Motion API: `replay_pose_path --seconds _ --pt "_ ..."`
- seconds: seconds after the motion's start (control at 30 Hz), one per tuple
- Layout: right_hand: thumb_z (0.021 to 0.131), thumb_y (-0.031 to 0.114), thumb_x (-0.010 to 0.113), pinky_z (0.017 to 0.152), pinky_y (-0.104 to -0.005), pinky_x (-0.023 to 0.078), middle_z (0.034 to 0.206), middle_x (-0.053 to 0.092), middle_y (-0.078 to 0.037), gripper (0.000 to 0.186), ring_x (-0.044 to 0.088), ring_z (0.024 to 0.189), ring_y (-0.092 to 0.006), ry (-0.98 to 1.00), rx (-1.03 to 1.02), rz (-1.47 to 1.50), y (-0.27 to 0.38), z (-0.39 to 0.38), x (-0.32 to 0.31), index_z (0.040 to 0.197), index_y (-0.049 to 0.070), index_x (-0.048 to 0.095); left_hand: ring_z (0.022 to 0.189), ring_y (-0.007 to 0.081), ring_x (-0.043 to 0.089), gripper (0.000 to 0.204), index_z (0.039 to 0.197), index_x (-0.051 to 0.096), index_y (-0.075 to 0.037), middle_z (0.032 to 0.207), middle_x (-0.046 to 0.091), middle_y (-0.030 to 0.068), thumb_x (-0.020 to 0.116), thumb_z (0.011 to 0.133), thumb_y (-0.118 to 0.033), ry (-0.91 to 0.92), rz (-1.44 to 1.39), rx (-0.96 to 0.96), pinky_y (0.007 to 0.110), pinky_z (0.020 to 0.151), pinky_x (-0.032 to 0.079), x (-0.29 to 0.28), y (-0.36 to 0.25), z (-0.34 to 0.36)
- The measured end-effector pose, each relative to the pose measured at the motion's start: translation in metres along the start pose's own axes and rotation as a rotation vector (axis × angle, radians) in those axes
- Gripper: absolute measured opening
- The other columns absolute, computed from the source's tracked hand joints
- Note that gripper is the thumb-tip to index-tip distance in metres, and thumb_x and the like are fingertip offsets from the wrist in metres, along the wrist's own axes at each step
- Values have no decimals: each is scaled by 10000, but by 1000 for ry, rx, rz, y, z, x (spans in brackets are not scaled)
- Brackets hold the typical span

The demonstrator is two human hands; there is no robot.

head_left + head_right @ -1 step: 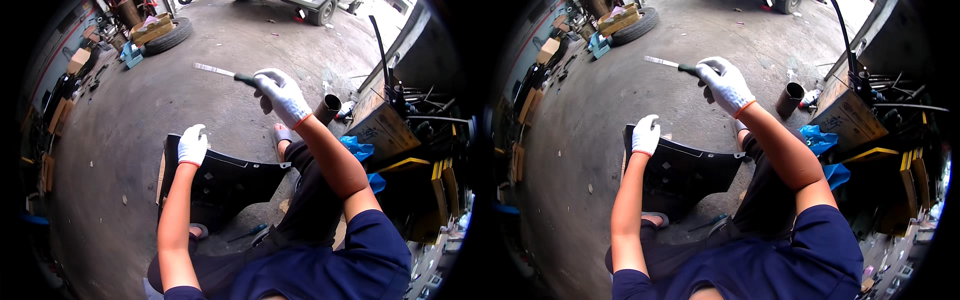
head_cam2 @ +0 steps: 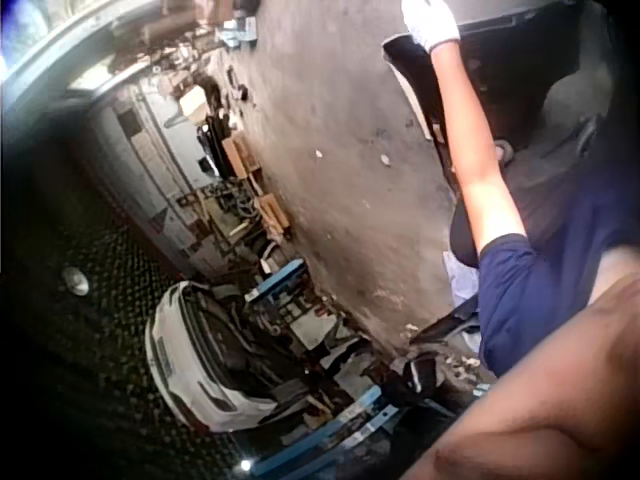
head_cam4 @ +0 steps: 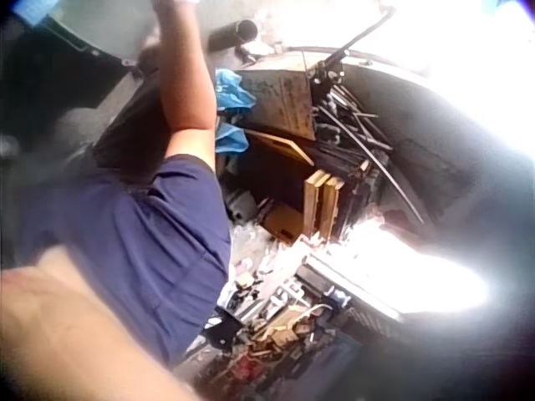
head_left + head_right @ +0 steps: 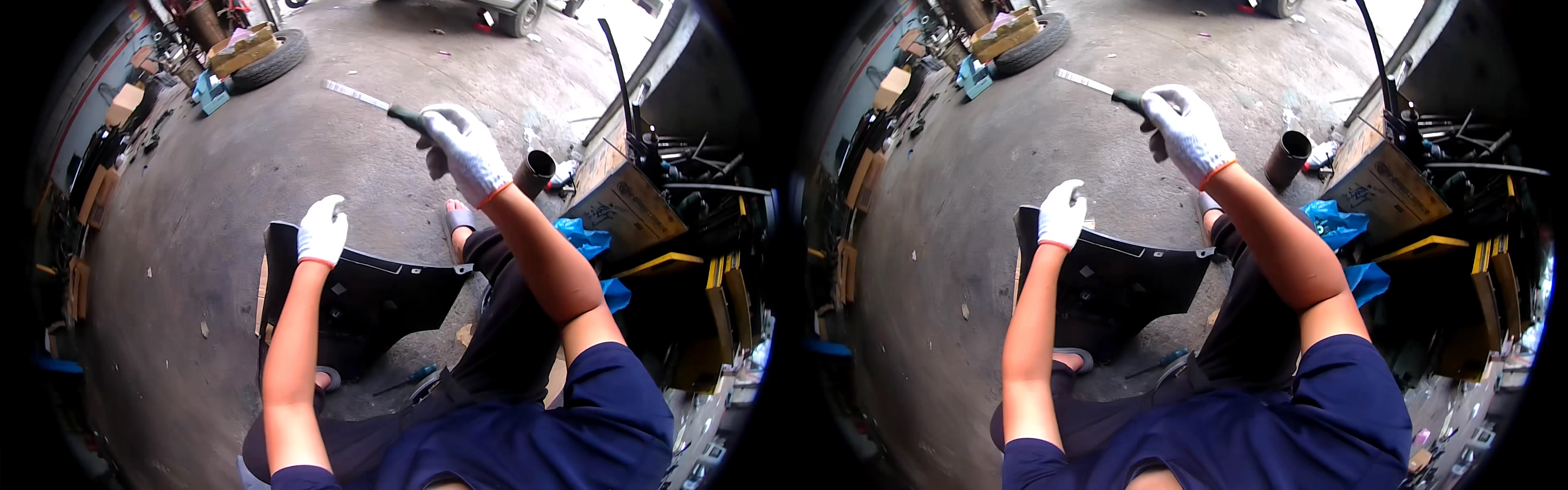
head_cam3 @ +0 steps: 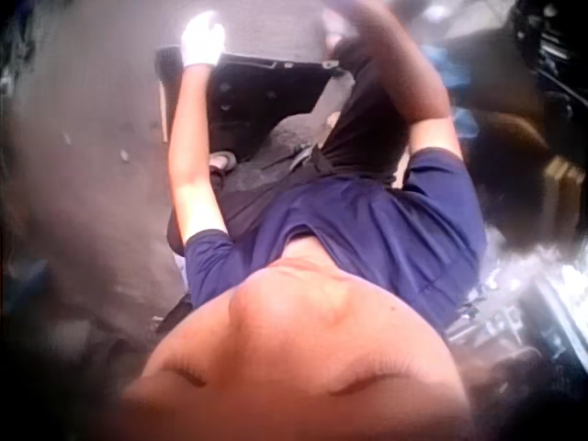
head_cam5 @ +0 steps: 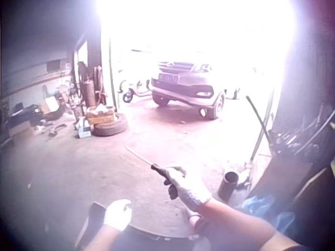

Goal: The person is sitting on the floor and using a screwdriver to remove screws from a black plastic car part. They then use a brush to clean the inside of the part.

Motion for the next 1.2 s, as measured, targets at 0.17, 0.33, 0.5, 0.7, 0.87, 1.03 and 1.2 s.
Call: replay_pose_path --seconds 0.17,0.33,0.5,0.7,0.87,1.03,1.2 --pt "972 312 583 476 -260 470 855 634 -117 290 552 543 -120 -114 141 411 -30 9 -45 1100 54 547 1020 364 633 342 1160 627 -112 1052 674 185 556 826 -135 403 51 1 446 904 499 153 -41 40" --pt "968 344 578 502 -264 465 856 637 -103 306 543 573 -106 -190 203 483 -37 10 -49 1100 68 561 1035 337 643 278 1051 698 -105 1106 683 158 628 791 -173 491 130 -117 397 929 502 235 -3 65" --pt "959 353 590 509 -262 463 858 644 -116 339 552 574 -110 -139 190 491 -32 8 -62 1113 52 564 972 297 673 368 1018 707 -61 1023 710 147 771 732 -284 313 -179 -223 370 882 521 250 12 85" --pt "952 346 605 514 -259 469 841 653 -131 349 569 573 -117 -101 115 443 -9 2 -53 1110 39 560 794 205 670 394 1080 657 -6 915 703 125 778 781 -233 166 -493 -435 325 748 536 231 69 99" --pt "951 422 608 473 -227 429 874 613 -122 432 495 579 -97 -192 298 638 -35 -5 -50 1072 9 560 669 144 622 296 1154 589 27 930 653 98 657 898 -104 -70 -900 -449 294 609 537 122 24 89" --pt "968 433 570 457 -214 372 828 562 -63 487 463 561 -72 -160 362 641 -36 -14 -44 1066 -41 520 754 211 630 265 1153 577 8 1006 642 129 625 923 -116 -817 -1052 -558 340 687 561 -5 84 -41" --pt "998 399 529 454 -224 329 826 562 -84 404 404 526 -83 -103 362 612 -25 -26 -16 1115 13 511 764 208 617 145 1013 661 -87 868 664 42 586 916 -163 -828 -1855 -522 399 765 533 60 228 -249"
Point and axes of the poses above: each hand's wrist, its own z-axis towards the middle knuckle, its own x-axis out of the palm, y = z × x, the point moved 10 cm from there along z, towards the middle knuckle
